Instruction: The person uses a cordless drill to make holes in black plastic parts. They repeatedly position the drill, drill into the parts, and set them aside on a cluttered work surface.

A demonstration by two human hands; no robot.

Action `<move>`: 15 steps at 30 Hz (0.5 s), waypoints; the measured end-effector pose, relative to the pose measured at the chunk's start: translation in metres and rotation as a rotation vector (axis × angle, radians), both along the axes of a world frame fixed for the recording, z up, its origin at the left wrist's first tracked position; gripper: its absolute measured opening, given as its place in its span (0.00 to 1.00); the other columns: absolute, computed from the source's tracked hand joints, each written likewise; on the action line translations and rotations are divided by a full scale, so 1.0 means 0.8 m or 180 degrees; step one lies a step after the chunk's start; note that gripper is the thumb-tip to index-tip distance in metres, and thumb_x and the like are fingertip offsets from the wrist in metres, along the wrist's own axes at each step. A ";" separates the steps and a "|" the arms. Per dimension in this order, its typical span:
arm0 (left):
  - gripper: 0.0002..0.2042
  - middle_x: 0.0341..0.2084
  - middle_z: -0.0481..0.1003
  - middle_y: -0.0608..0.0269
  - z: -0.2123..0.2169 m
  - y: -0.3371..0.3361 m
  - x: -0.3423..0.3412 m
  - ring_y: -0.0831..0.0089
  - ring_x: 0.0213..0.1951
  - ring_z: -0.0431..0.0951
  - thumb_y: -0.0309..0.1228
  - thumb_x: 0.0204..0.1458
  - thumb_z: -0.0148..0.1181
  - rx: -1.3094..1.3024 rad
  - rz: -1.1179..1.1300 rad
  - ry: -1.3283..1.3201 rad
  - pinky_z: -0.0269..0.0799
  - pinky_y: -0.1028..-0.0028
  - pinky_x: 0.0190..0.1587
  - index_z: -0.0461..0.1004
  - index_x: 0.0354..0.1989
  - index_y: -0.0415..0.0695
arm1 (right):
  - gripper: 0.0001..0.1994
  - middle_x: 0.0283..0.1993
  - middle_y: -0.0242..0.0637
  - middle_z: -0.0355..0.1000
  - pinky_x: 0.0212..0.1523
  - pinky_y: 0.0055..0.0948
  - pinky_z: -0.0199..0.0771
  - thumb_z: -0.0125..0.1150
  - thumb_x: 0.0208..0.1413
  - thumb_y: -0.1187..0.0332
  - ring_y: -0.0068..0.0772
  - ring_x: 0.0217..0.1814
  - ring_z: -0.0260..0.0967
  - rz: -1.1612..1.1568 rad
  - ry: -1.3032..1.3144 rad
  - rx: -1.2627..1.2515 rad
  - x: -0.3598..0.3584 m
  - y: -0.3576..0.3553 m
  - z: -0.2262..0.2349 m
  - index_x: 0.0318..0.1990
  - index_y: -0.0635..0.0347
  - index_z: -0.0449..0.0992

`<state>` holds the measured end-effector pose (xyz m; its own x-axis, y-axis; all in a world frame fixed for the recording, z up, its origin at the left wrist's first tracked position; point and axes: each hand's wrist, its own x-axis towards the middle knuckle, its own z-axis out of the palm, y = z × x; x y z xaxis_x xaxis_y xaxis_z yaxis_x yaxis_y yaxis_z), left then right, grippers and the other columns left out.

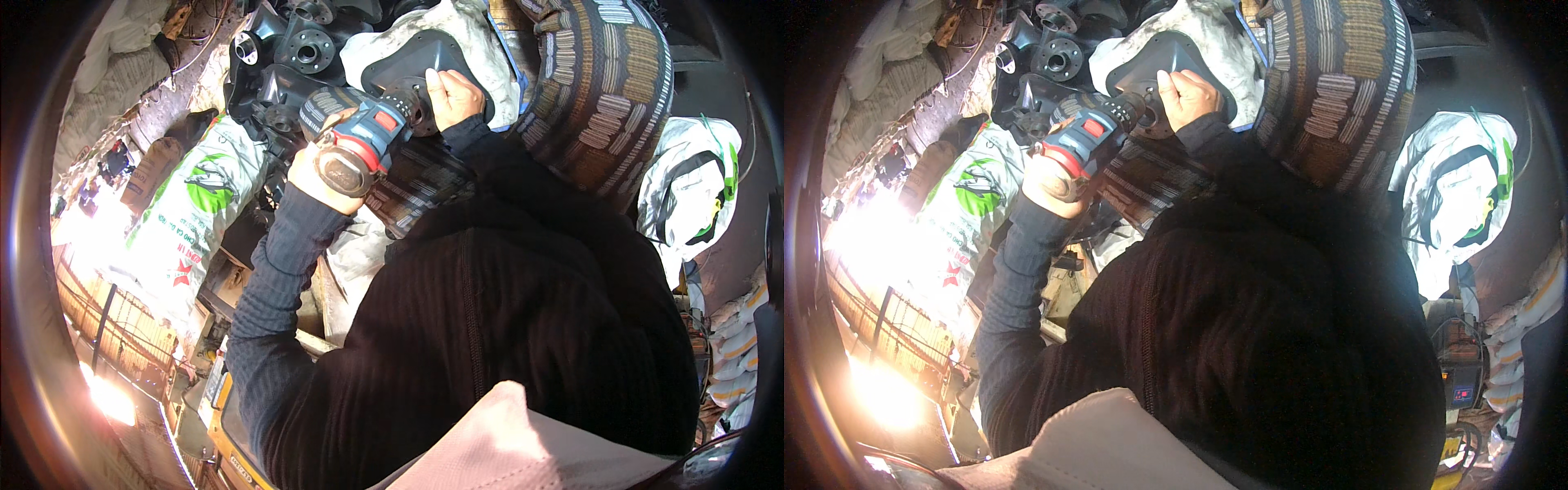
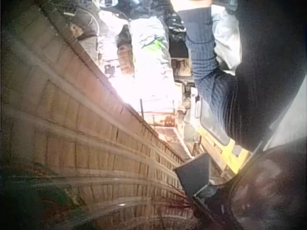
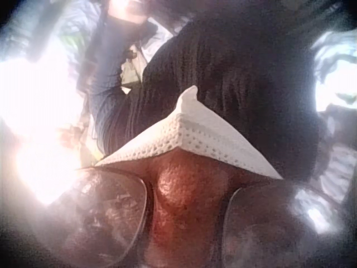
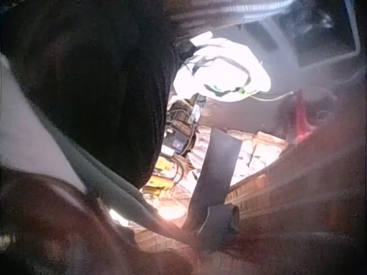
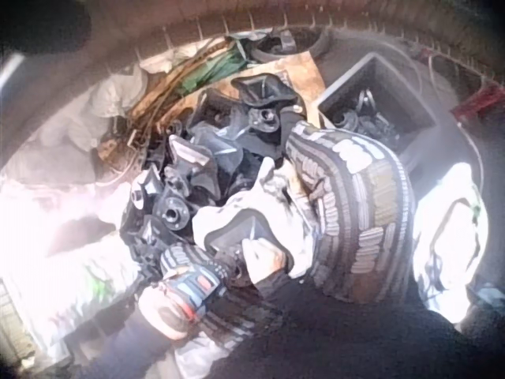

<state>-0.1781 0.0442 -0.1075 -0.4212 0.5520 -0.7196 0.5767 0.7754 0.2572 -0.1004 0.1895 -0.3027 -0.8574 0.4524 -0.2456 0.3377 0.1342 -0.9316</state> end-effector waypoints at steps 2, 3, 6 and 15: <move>0.25 0.39 0.73 0.57 -0.001 -0.001 0.010 0.63 0.44 0.73 0.39 0.39 0.62 -0.0297 0.0462 0.0353 0.68 0.68 0.47 0.67 0.47 0.44 | 0.16 0.20 0.40 0.64 0.22 0.37 0.60 0.52 0.55 0.59 0.46 0.22 0.63 -0.0045 0.0078 0.0088 0.000 -0.001 0.000 0.21 0.60 0.70; 0.26 0.38 0.74 0.57 -0.004 -0.002 0.014 0.63 0.42 0.74 0.40 0.39 0.63 -0.0304 0.0626 0.0388 0.69 0.69 0.46 0.66 0.47 0.42 | 0.16 0.20 0.40 0.64 0.22 0.37 0.61 0.52 0.55 0.58 0.46 0.22 0.63 -0.0086 0.0152 0.0161 -0.001 -0.003 -0.001 0.21 0.60 0.70; 0.30 0.40 0.74 0.57 -0.031 -0.005 0.015 0.62 0.44 0.74 0.43 0.38 0.65 0.0006 0.0553 0.0454 0.67 0.70 0.51 0.64 0.50 0.42 | 0.17 0.20 0.40 0.64 0.24 0.36 0.63 0.51 0.54 0.57 0.47 0.23 0.64 -0.0095 0.0250 0.0152 -0.002 -0.003 -0.003 0.22 0.60 0.71; 0.28 0.50 0.67 0.59 -0.071 -0.039 0.016 0.66 0.51 0.67 0.39 0.45 0.58 0.0072 0.0774 0.0312 0.61 0.71 0.54 0.60 0.56 0.46 | 0.19 0.23 0.40 0.69 0.29 0.38 0.66 0.50 0.54 0.53 0.47 0.26 0.67 0.0041 -0.0099 -0.0145 -0.007 0.004 -0.006 0.24 0.60 0.74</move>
